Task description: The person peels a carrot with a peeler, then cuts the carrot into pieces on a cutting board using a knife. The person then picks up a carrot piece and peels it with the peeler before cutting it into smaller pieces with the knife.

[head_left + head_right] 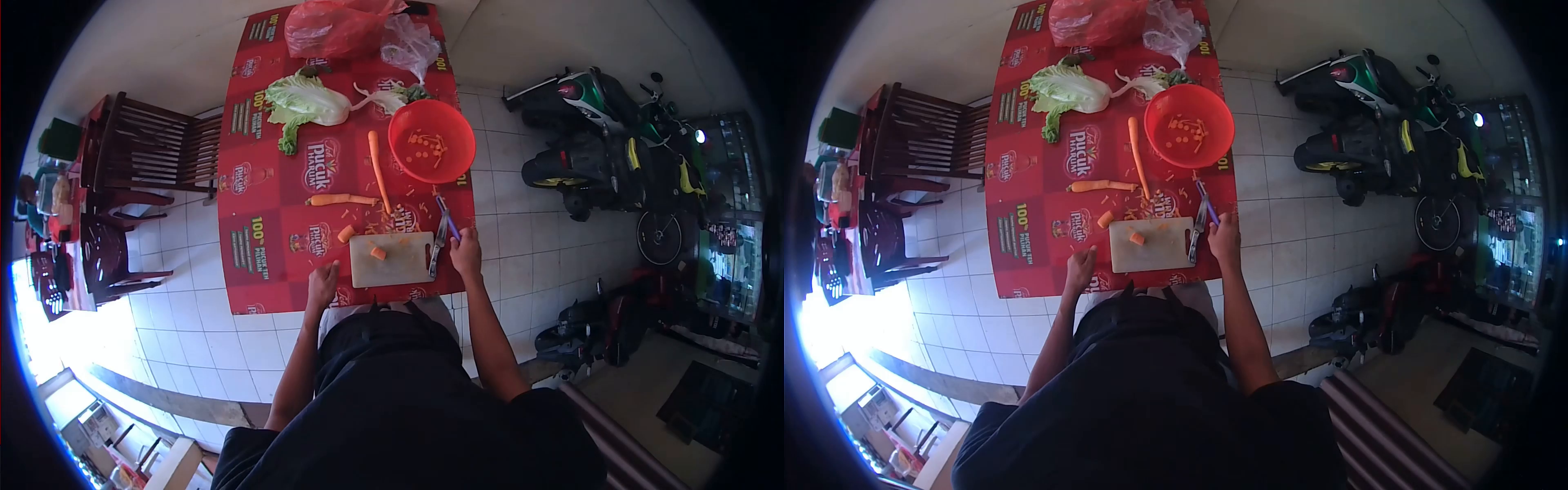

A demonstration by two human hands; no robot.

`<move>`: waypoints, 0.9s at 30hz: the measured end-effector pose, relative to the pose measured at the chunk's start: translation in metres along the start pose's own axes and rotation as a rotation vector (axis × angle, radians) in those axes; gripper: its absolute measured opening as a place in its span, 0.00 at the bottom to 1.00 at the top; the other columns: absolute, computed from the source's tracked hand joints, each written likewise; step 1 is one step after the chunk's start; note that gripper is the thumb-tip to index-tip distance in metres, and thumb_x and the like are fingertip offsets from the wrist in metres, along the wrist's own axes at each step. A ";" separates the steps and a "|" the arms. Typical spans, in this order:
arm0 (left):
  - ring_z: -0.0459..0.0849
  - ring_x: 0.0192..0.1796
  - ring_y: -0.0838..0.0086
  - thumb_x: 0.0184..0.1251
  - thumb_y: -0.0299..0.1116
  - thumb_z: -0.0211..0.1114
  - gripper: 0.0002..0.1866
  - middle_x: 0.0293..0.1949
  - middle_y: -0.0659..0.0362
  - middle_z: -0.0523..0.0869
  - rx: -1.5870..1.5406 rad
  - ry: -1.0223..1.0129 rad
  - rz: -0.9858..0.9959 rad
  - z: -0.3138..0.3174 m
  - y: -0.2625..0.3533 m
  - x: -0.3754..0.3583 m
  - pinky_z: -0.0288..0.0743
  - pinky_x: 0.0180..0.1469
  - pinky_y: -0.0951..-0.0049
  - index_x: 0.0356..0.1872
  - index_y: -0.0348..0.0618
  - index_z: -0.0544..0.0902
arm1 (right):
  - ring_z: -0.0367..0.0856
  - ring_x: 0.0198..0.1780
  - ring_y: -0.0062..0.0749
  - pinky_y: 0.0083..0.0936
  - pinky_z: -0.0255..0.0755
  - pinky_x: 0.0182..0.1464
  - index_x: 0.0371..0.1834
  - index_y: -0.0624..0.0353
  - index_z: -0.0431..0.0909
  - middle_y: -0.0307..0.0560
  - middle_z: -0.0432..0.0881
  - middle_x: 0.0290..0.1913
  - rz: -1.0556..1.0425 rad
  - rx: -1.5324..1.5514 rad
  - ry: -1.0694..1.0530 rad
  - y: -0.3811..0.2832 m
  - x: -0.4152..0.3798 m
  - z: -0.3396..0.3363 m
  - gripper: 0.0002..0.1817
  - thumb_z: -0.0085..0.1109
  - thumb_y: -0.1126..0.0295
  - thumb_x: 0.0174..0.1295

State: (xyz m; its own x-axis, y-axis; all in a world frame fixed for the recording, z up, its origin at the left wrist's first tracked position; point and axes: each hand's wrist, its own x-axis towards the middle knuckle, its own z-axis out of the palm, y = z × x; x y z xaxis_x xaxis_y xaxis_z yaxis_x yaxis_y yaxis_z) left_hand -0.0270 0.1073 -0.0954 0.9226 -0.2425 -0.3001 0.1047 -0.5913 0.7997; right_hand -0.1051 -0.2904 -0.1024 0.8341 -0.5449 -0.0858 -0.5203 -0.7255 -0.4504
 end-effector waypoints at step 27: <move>0.88 0.34 0.73 0.69 0.30 0.65 0.07 0.29 0.56 0.89 -0.521 0.431 -0.403 0.015 -0.032 -0.109 0.80 0.38 0.70 0.38 0.36 0.85 | 0.80 0.31 0.26 0.29 0.74 0.35 0.42 0.62 0.81 0.41 0.81 0.32 -0.649 0.438 -0.604 -0.183 -0.052 0.060 0.12 0.71 0.66 0.66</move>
State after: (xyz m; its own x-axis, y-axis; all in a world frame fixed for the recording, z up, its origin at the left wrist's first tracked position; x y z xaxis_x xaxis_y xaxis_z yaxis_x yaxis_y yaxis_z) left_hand -0.1360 0.1411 -0.0958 0.8279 0.2966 -0.4760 0.5242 -0.1073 0.8448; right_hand -0.0425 -0.1034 -0.0691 0.9505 0.2975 -0.0900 0.0828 -0.5215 -0.8492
